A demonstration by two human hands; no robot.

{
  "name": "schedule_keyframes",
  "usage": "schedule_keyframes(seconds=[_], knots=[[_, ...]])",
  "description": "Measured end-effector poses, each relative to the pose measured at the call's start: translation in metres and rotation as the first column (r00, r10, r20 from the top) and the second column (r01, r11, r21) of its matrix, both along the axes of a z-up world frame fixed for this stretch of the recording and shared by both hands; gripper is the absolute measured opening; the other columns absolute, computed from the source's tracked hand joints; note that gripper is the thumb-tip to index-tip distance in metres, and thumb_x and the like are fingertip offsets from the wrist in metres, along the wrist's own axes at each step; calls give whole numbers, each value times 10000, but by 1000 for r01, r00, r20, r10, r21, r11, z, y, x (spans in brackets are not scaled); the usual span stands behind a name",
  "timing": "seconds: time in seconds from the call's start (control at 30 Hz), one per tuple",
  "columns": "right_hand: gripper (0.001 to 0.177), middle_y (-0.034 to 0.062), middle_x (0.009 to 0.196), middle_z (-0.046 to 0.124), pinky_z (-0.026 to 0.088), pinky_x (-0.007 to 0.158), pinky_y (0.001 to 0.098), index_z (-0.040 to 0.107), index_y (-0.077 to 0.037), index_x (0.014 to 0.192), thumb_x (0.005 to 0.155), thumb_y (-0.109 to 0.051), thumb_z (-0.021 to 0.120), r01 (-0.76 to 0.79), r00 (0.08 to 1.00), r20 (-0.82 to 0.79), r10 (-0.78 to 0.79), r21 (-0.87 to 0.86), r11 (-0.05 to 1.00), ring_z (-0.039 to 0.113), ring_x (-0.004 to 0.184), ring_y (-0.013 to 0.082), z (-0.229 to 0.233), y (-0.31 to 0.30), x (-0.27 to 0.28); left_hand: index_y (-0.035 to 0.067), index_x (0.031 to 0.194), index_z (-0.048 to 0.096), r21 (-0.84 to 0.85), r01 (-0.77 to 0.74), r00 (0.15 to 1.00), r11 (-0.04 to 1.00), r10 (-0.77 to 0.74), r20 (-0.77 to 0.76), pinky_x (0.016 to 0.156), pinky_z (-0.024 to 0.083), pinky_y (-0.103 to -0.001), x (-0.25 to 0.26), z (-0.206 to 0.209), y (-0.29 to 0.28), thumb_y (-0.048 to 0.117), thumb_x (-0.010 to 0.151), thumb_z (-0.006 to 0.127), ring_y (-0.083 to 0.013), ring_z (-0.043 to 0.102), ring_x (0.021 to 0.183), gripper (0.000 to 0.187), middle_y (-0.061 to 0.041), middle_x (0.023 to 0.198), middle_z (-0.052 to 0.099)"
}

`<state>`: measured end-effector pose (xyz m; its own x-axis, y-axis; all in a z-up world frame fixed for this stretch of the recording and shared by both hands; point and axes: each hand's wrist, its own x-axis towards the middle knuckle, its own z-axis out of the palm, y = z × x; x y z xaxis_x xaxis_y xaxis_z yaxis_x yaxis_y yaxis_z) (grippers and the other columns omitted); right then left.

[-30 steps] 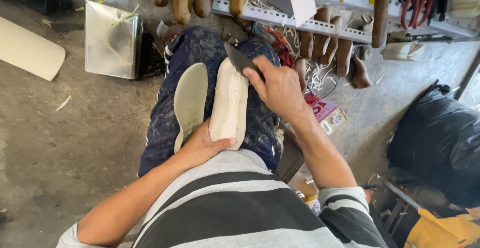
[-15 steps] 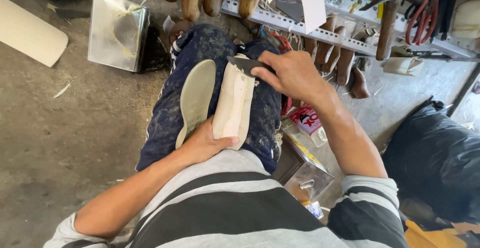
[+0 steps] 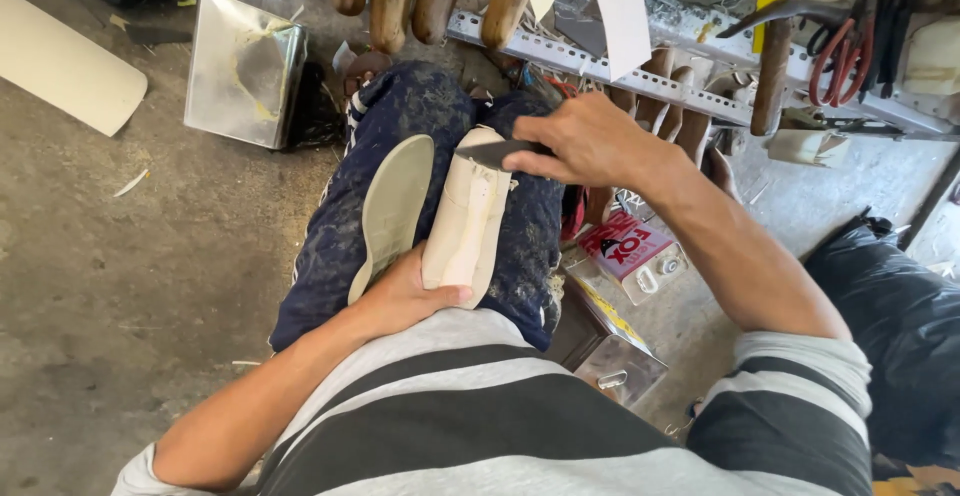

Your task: Trimming, hammering, and finishing a leather shoe on a last using various hand tools.

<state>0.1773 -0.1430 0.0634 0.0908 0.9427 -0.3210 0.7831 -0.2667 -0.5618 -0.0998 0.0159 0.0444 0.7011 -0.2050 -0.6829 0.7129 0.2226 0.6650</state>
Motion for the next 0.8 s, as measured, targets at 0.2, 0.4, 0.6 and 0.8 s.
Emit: schedule_keyframes(seconds=[0.2,0.4,0.6,0.8], knots=[[409,72,508,600,486,492,424,617,-176,916,1078,-540,522,-87,973,216,75,45,995,674,507,312,11,26,0,-57,1324,535,19,25,1000,1000,-25,-1,1038,489,-540,4,-4,-3,299,761,892,-406,623,1251,756,-258,1256,660],[351,81,549,653,516,547,431,617,-178,818,986,-485,620,47,999,14,-46,-73,996,693,569,337,29,-25,-19,-45,1300,552,48,28,999,998,-27,-18,1017,495,-536,3,-3,3,305,758,884,-412,632,1241,725,-265,1239,670],[137,2,548,663,522,594,334,709,-202,925,967,-320,763,646,763,-82,-641,43,762,683,593,260,28,-104,-38,-21,1378,562,49,-18,1000,999,20,-22,1051,474,-548,3,1,0,257,756,889,-403,608,1294,756,-270,1313,666],[409,-41,884,636,479,641,204,586,-141,1455,1081,-263,473,979,26,-161,-987,204,-7,541,731,42,41,-154,-17,169,1492,538,63,103,961,993,-82,-266,1054,509,-364,5,-2,-3,319,769,767,-168,630,1292,773,-15,1424,677]])
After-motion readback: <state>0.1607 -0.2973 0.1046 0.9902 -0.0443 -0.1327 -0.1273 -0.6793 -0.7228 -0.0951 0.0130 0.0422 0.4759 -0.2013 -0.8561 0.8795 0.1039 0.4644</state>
